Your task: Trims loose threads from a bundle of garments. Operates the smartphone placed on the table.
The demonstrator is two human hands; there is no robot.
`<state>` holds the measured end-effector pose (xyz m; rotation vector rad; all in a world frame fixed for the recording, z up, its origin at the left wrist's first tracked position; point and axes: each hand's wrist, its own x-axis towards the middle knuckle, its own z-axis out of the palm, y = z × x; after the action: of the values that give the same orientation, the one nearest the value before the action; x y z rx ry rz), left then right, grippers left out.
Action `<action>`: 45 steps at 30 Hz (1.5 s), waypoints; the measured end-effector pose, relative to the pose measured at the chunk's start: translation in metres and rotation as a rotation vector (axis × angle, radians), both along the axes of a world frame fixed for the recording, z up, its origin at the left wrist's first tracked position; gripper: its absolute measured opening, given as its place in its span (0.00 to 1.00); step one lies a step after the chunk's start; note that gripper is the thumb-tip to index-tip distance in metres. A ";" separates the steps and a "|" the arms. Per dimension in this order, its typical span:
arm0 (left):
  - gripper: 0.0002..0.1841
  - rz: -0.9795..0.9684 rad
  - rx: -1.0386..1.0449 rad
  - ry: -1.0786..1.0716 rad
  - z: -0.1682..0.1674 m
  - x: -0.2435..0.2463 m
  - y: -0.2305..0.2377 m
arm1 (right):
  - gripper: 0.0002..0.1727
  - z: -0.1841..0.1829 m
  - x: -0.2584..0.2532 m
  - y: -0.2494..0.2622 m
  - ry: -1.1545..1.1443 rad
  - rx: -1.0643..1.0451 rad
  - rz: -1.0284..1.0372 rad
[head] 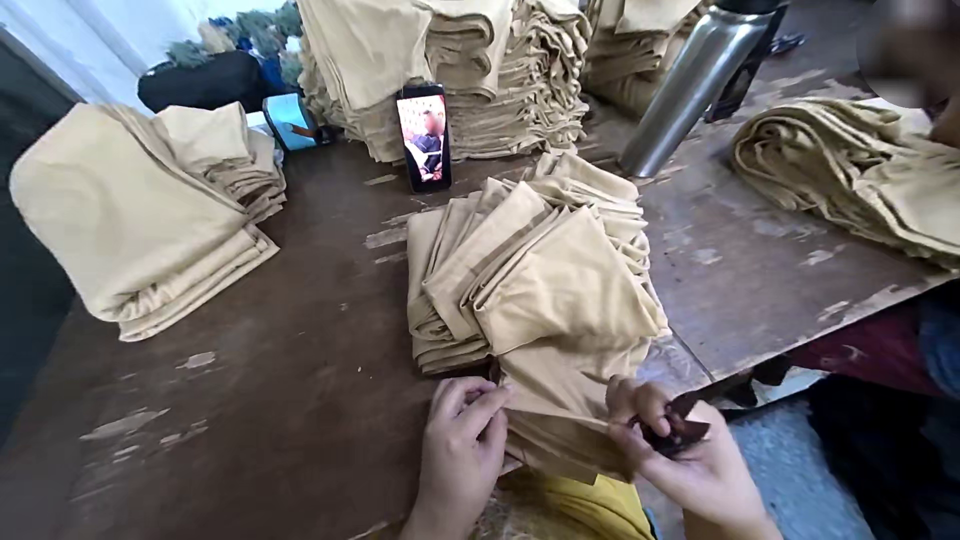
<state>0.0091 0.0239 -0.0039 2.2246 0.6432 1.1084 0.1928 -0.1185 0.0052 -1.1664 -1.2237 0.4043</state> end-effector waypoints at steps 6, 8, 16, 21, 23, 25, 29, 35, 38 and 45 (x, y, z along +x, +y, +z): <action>0.14 -0.121 -0.191 -0.042 0.002 0.012 -0.005 | 0.09 0.005 0.003 0.032 -0.319 0.023 -0.434; 0.20 -0.196 -0.478 -0.155 0.006 0.012 -0.004 | 0.10 -0.011 -0.003 0.041 -0.366 -0.129 -0.409; 0.17 -0.364 -0.830 -0.430 0.002 -0.001 -0.007 | 0.16 -0.025 -0.026 0.040 -0.211 0.001 -0.040; 0.19 -0.365 -0.813 -0.488 -0.001 0.002 -0.012 | 0.14 -0.017 -0.036 0.049 -0.304 0.080 -0.086; 0.18 -0.338 -0.811 -0.514 -0.003 0.003 -0.013 | 0.13 -0.017 -0.039 0.048 -0.294 0.073 -0.101; 0.19 -0.306 -0.806 -0.540 -0.005 0.006 -0.014 | 0.11 -0.018 -0.040 0.044 -0.249 0.036 -0.071; 0.15 -0.157 -0.759 -0.544 -0.005 0.017 -0.016 | 0.13 -0.022 -0.039 0.033 -0.230 -0.124 -0.074; 0.03 -0.141 -0.768 -0.591 -0.009 0.018 -0.015 | 0.22 -0.024 -0.042 0.018 -0.463 -0.330 -0.254; 0.03 -0.164 -0.884 -0.590 -0.009 0.013 -0.016 | 0.23 -0.023 -0.043 0.018 -0.543 -0.351 -0.275; 0.04 -0.208 -0.945 -0.619 -0.009 0.006 -0.016 | 0.21 -0.021 -0.045 0.019 -0.632 -0.353 -0.291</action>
<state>0.0152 0.0077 -0.0132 1.0463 0.4909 1.0073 0.1479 -0.0997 -0.0159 -1.8384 -1.5219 0.0191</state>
